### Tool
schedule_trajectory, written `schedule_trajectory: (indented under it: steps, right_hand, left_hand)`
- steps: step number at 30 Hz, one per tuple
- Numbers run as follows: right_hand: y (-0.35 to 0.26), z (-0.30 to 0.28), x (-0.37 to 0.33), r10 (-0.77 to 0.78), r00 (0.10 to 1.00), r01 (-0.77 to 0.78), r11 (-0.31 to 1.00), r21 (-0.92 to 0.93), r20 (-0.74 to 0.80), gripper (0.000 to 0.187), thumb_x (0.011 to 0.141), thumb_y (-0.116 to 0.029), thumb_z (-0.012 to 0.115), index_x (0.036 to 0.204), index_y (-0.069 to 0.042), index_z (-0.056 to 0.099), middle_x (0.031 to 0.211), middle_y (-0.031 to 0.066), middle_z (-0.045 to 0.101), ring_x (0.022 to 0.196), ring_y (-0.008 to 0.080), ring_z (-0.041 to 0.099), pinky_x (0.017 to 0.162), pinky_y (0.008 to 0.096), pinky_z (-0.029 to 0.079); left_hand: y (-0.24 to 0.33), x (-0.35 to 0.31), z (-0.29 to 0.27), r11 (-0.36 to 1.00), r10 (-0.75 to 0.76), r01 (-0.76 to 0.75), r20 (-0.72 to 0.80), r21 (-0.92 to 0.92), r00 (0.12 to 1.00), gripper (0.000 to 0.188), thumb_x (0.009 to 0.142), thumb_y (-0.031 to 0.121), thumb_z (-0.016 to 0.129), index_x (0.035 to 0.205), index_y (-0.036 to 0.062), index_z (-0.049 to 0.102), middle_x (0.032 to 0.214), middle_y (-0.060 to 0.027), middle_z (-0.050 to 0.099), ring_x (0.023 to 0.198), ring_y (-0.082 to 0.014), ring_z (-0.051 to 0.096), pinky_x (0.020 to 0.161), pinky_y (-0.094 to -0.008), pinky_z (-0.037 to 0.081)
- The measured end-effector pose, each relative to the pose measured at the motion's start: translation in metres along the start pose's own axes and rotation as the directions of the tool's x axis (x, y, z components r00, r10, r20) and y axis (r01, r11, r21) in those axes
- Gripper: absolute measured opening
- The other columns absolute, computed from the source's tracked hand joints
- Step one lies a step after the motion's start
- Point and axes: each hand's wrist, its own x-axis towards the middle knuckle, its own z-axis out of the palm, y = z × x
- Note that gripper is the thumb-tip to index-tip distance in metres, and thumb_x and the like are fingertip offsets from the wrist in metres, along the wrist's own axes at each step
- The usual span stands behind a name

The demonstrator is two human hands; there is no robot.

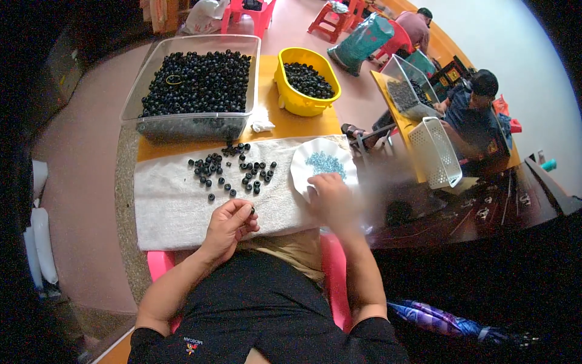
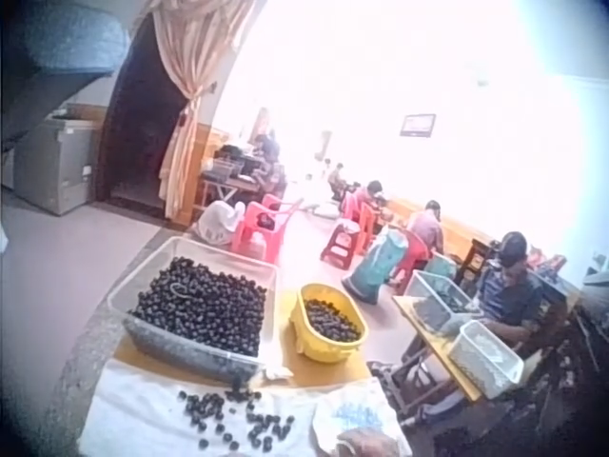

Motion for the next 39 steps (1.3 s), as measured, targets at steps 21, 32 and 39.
schedule_trajectory:
  steps: [21,32,39]
  right_hand:
    - [0.024,0.008,0.021,0.133,0.959,-0.084,0.976,-0.199,0.251,0.013,0.082,-0.014,0.064,0.087,-0.006,0.071,0.087,0.0134,0.067,0.09,0.0334,0.063,0.082,0.0419,0.05]
    - [0.032,0.013,0.022,0.089,0.934,-0.033,0.986,-0.163,0.346,0.014,0.087,-0.014,0.058,0.087,-0.005,0.069,0.088,0.0152,0.065,0.091,0.0342,0.062,0.081,0.0431,0.049]
    - [0.023,0.013,0.021,0.019,0.935,0.038,0.988,-0.152,0.353,0.015,0.088,-0.015,0.056,0.087,-0.005,0.067,0.087,0.0159,0.063,0.089,0.0342,0.061,0.079,0.0434,0.049]
  left_hand:
    - [0.002,0.0,0.001,1.0,-0.006,0.006,0.001,-0.009,1.0,0.017,0.098,0.021,0.059,0.102,0.0036,0.057,0.09,-0.0049,0.061,0.077,-0.0111,0.061,0.075,-0.0286,0.055]
    - [-0.002,0.002,-0.003,0.999,0.004,-0.004,0.012,-0.037,1.0,0.021,0.097,0.021,0.062,0.105,0.0026,0.058,0.089,-0.0061,0.064,0.076,-0.0111,0.063,0.075,-0.0276,0.056]
    - [-0.001,0.001,-0.003,0.999,0.005,-0.004,0.007,-0.032,1.0,0.022,0.096,0.022,0.063,0.105,0.0024,0.058,0.089,-0.006,0.064,0.076,-0.0111,0.063,0.075,-0.0275,0.056]
